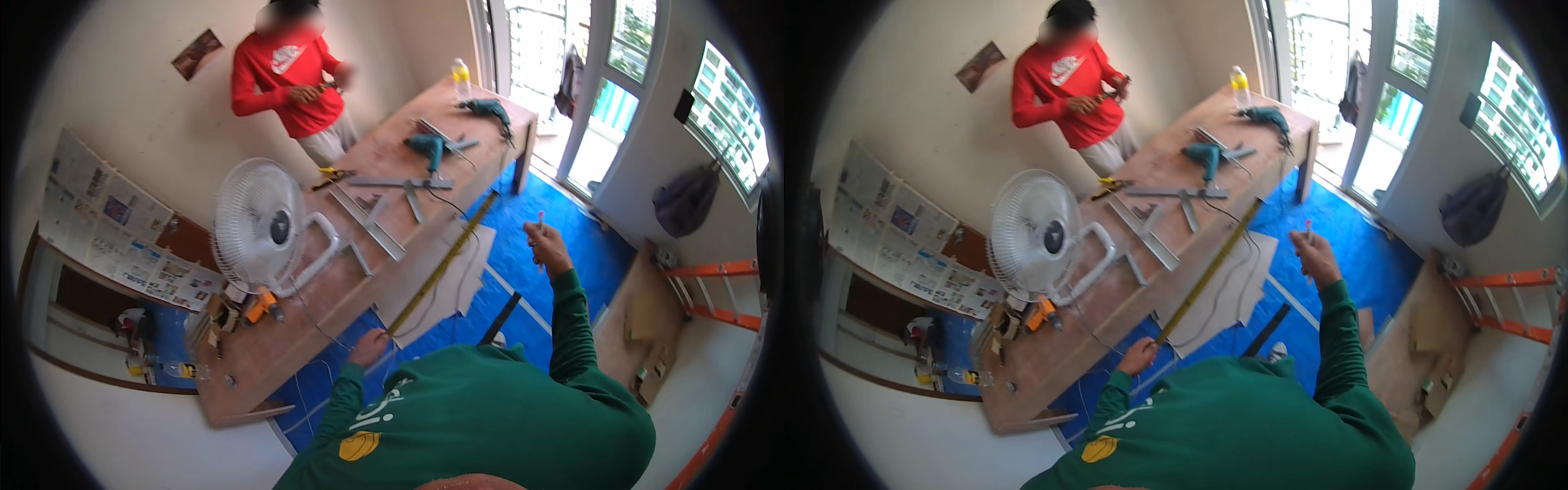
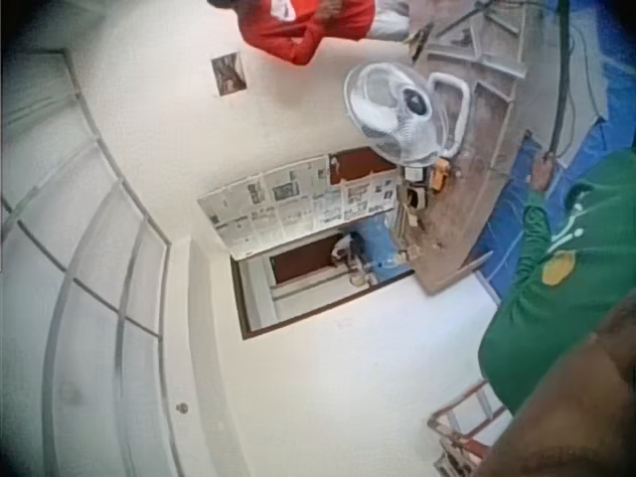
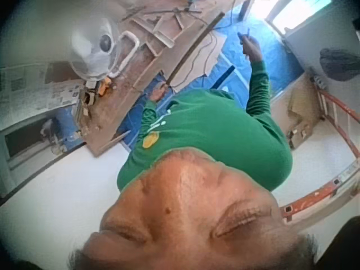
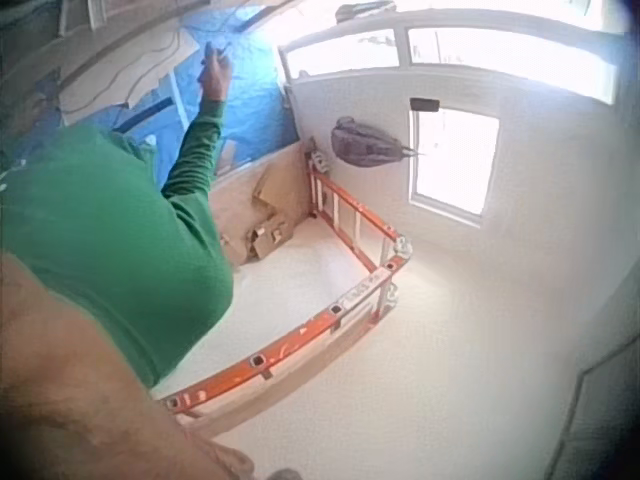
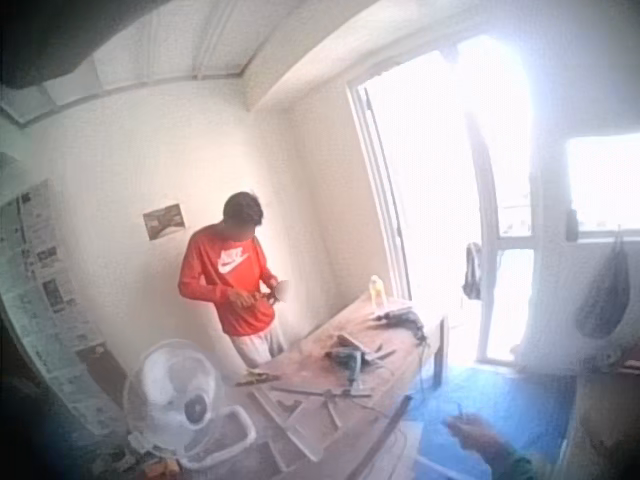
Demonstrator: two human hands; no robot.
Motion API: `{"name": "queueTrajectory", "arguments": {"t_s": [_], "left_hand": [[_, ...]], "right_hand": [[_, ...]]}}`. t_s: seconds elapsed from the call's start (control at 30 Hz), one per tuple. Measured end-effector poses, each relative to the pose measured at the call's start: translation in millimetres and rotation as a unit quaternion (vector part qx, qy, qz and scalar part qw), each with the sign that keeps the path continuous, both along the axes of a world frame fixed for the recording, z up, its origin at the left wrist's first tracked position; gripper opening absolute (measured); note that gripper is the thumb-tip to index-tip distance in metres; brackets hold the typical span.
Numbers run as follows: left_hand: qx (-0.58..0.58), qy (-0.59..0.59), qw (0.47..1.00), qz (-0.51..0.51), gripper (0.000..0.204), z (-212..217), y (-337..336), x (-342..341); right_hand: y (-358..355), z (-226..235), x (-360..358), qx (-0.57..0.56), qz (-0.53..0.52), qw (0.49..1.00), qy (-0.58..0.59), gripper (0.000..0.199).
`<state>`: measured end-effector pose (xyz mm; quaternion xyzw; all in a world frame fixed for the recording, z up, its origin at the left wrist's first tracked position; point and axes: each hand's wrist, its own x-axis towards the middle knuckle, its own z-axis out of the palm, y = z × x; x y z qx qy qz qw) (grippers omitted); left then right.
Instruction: The person assembles aluminum frame components on a workbench using a cordless drill and pliers. They repeatedly drill into metal pieces, cut or trim parts with pliers, and reposition components while a coworker works nearby.
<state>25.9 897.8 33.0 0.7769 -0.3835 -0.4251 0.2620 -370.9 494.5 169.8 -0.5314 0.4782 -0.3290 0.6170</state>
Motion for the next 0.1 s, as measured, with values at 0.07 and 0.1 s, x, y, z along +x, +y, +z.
{"name": "queueTrajectory", "arguments": {"t_s": [0.07,0.1], "left_hand": [[0.024,0.055,0.996,0.073,0.032,0.2,-20.6,-17.7],[0.016,0.064,0.995,0.077,0.032,0.5,-28.4,-25.4]], "right_hand": [[25.2,-15.3,-29.9,-0.046,0.195,0.965,0.169,0.044],[23.4,-18.5,-46.7,-0.037,0.192,0.964,0.18,0.044]]}}
